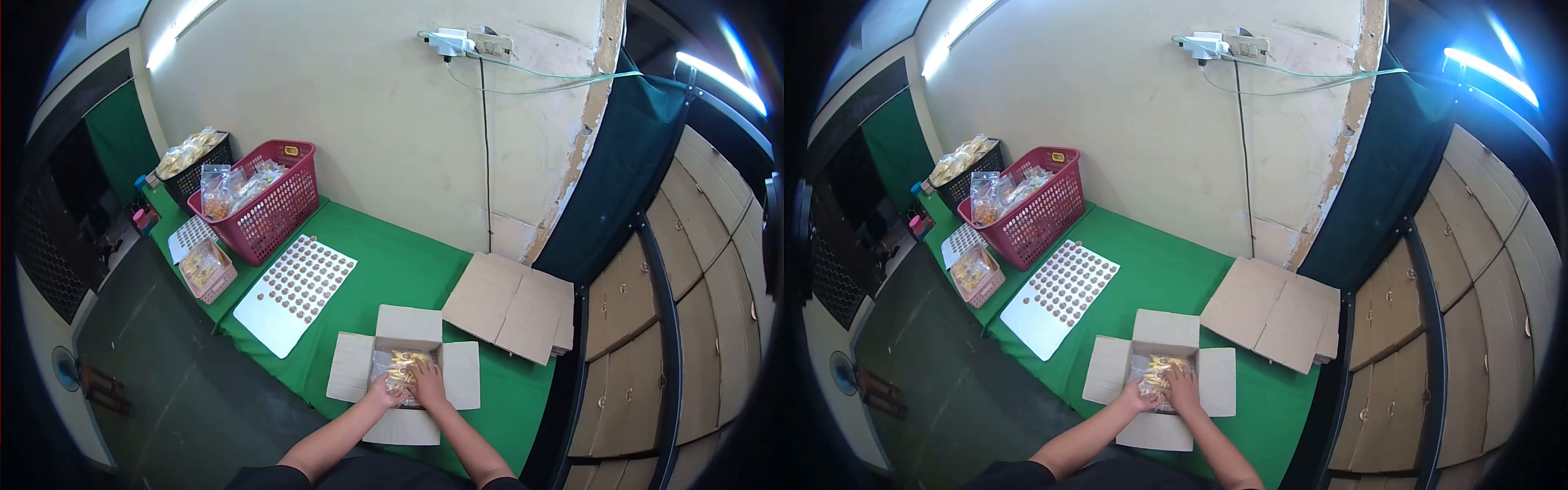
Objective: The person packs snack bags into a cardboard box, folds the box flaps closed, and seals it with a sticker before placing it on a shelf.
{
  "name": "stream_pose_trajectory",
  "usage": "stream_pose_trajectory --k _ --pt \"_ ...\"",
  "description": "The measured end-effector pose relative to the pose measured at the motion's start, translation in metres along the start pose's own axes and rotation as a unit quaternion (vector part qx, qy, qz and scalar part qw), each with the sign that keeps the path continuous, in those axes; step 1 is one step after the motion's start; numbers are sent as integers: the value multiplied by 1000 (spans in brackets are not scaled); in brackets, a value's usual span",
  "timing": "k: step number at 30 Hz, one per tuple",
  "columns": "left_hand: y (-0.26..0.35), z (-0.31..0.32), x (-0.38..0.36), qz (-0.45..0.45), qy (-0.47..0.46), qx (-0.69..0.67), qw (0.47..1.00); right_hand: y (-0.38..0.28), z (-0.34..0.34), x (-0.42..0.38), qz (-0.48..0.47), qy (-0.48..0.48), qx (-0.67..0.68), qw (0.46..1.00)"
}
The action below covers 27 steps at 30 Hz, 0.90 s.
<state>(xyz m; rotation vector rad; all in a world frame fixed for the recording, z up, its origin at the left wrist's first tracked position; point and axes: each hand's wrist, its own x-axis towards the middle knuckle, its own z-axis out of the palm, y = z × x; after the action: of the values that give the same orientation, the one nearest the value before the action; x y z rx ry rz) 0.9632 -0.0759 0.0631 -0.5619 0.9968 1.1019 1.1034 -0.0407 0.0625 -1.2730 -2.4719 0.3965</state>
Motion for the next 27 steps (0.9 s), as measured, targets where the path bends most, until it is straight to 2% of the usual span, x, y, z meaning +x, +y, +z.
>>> stream_pose_trajectory --k 2,4,5,7,8,9,10,11,12,13,14,15,16,21,23,27 --pt "1 -3 1 10 33 12 999 3 4 2 18 -25 39 999" --pt "0 -12 3 5 -49 46 998 2 0 0 16 -16 52 998" --pt "-3 -17 3 8 -45 39 998 2 -2 1 17 -2 61 998" --pt "-11 -8 -34 104 -71 196 973 -2 -13 -1 12 21 96 995" --pt "-11 -11 -36 130 -87 263 952 1 -12 -4 33 65 160 985" --pt "-12 -16 -35 133 -82 254 954 1 -11 -7 55 107 221 968" --pt "-15 -23 -27 173 -72 323 928 -3 -17 -10 67 141 244 957" --pt "-16 -29 -19 213 -61 391 893 -5 -16 -12 60 136 246 958" --pt "-16 -39 -3 312 -40 501 806 -6 -13 -17 94 169 278 941" --pt "-14 -44 0 316 -36 496 808 -10 -11 -22 128 201 309 921" --pt "-10 -47 3 350 -85 519 775 -15 -11 -26 123 198 311 921" --pt "-4 -49 3 384 -134 540 737 -24 -16 -29 156 203 318 913" --pt "1 -49 -3 409 -152 532 726 -31 -16 -27 187 208 325 903" --pt "43 -50 -43 456 -202 474 726 -68 4 -10 179 257 339 887" --pt "74 -63 -58 474 -205 452 727 -98 3 9 182 241 362 882" --pt "145 -109 -99 519 -195 366 747 -164 16 54 104 204 388 893"
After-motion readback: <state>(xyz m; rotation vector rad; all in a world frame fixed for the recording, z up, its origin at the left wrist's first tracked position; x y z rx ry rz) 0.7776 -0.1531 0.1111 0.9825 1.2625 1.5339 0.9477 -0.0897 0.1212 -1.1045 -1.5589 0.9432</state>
